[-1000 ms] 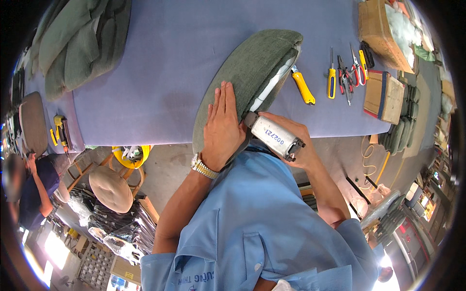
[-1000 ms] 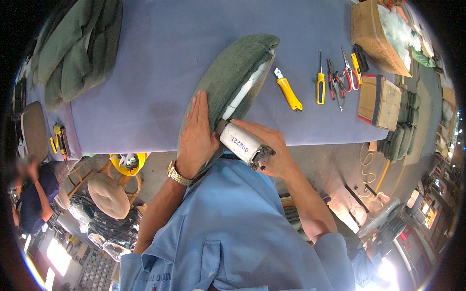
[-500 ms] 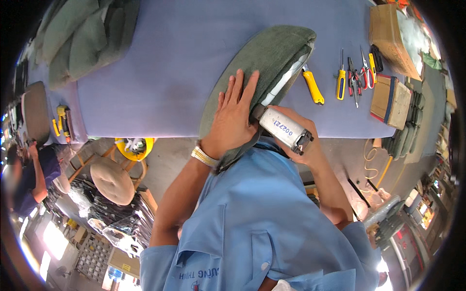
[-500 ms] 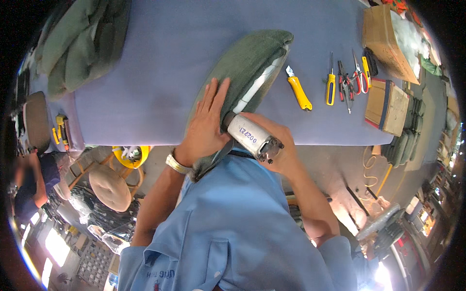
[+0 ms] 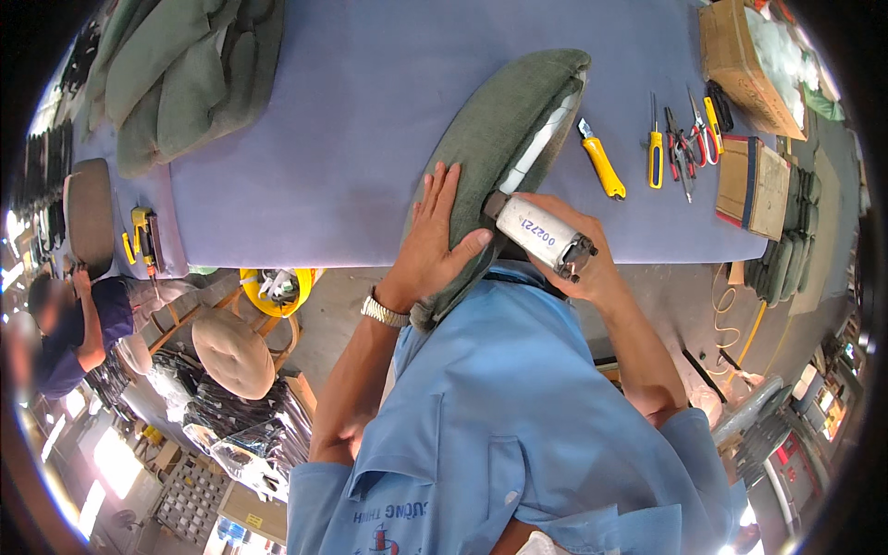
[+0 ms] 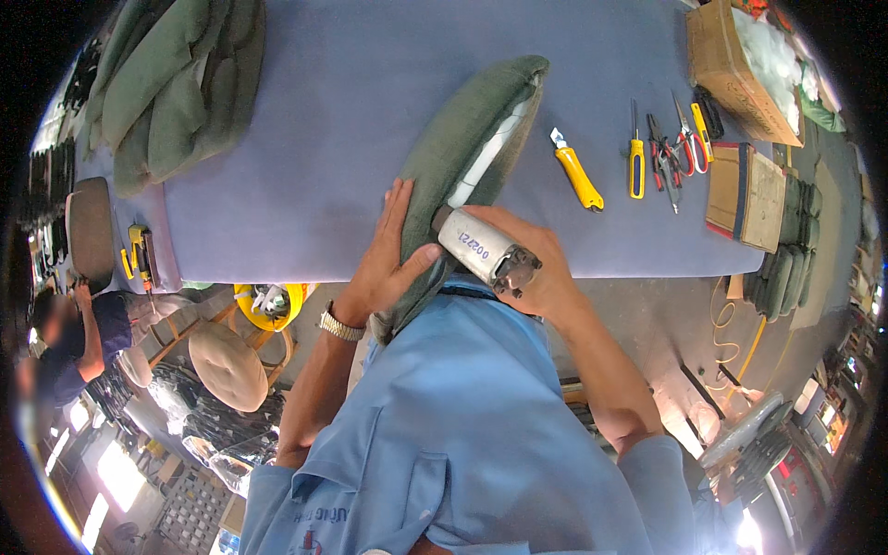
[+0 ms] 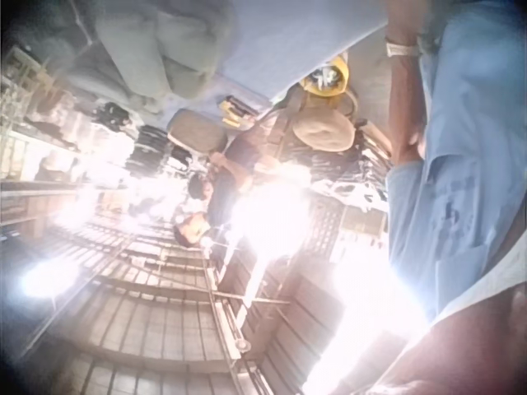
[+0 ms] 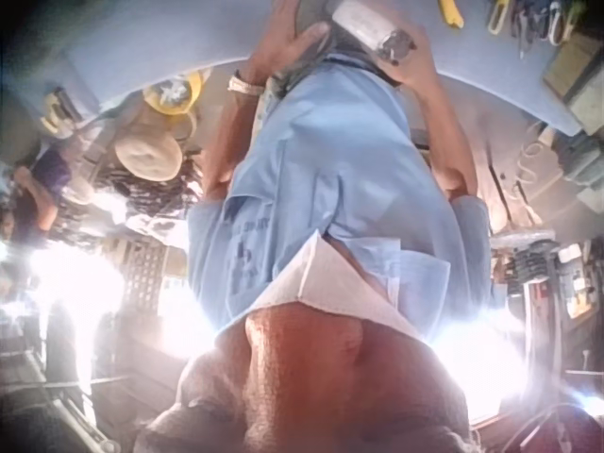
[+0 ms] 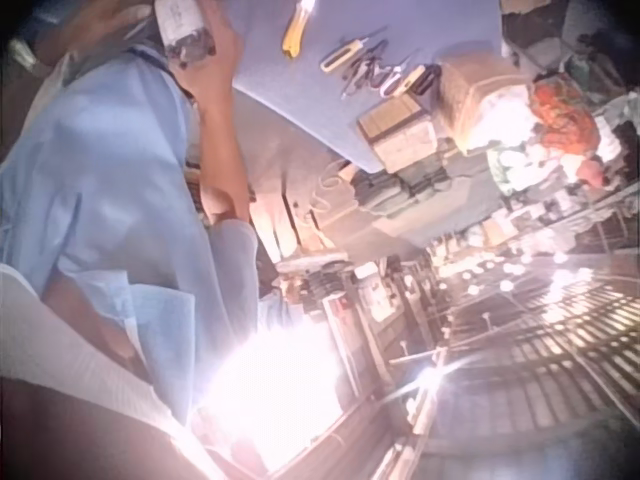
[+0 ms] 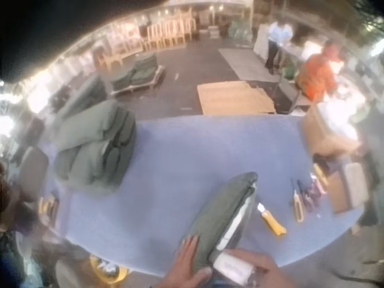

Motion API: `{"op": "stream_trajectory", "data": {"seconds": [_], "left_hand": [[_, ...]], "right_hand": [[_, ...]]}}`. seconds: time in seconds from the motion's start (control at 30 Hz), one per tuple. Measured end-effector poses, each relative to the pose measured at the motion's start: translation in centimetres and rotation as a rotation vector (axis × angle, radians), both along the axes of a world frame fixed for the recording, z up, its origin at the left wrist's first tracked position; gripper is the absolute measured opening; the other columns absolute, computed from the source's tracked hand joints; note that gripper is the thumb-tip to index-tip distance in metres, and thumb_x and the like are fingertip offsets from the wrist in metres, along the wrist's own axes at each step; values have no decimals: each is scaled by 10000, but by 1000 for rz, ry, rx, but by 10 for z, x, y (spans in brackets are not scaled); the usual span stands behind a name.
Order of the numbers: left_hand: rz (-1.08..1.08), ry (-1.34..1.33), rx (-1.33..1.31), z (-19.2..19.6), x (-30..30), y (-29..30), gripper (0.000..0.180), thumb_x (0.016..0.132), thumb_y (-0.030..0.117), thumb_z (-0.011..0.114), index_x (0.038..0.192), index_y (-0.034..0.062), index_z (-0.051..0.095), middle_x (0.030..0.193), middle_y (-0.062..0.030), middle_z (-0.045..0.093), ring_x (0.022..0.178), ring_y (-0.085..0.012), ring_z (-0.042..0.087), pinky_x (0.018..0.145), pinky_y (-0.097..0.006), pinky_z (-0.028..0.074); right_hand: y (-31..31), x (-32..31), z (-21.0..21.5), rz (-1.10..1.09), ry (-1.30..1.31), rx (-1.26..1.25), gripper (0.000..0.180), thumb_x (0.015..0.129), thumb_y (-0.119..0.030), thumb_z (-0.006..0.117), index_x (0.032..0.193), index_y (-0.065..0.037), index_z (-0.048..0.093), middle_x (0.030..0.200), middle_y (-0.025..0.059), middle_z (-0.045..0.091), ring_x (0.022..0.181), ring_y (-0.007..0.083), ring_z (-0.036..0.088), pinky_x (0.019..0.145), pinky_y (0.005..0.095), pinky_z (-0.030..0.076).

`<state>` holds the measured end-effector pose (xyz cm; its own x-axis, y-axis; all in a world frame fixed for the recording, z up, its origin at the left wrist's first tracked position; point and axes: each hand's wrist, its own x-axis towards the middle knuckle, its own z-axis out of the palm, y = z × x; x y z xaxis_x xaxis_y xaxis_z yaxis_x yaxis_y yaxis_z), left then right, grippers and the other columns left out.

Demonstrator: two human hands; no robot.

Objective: The person staples green fabric onto a cushion frame using a pneumatic staple gun, then trims excess fabric with a utility knife. The person repeats this process on multiple cushion pieces, folding edges and securing them before cutting.

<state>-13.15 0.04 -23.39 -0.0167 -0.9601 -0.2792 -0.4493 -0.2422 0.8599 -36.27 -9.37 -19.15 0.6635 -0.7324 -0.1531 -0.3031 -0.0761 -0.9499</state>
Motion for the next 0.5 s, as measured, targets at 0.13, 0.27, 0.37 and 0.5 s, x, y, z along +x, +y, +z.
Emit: {"op": "stream_trajectory", "data": {"seconds": [0.13, 0.27, 0.37, 0.5], "left_hand": [[21, -158, 18, 15, -14, -3, 919, 951, 259, 686, 1634, -31, 144, 1666, -347, 177, 1573, -457, 162, 1274, -494, 197], [54, -264, -5, 13, -20, 2, 917, 931, 228, 702, 1625, -38, 166, 1665, -313, 227, 1538, -481, 257, 1215, -541, 316], [58, -325, 5, 16, -23, 2, 924, 922, 215, 715, 1621, -47, 170, 1667, -294, 245, 1531, -471, 284, 1191, -558, 359], [65, -344, 41, 16, -24, 4, 924, 914, 186, 715, 1625, -38, 169, 1670, -281, 248, 1538, -456, 279, 1194, -556, 363]], "right_hand": [[2, -2, -3, -3, -24, -32, 657, 748, -45, 768, 1388, -38, 622, 1278, 174, 706, 1137, 285, 707, 995, 354, 530], [6, -4, -9, -8, -22, -63, 870, 584, -10, 778, 1434, -74, 604, 1310, 169, 696, 1143, 336, 691, 1013, 367, 531], [8, -8, -9, -6, -57, -17, 928, 532, -54, 783, 1442, -78, 602, 1299, 169, 699, 1117, 338, 694, 996, 379, 538], [10, -12, -12, 28, -64, 27, 953, 509, -115, 793, 1442, -70, 601, 1275, 171, 703, 1099, 338, 694, 974, 386, 539]]}}
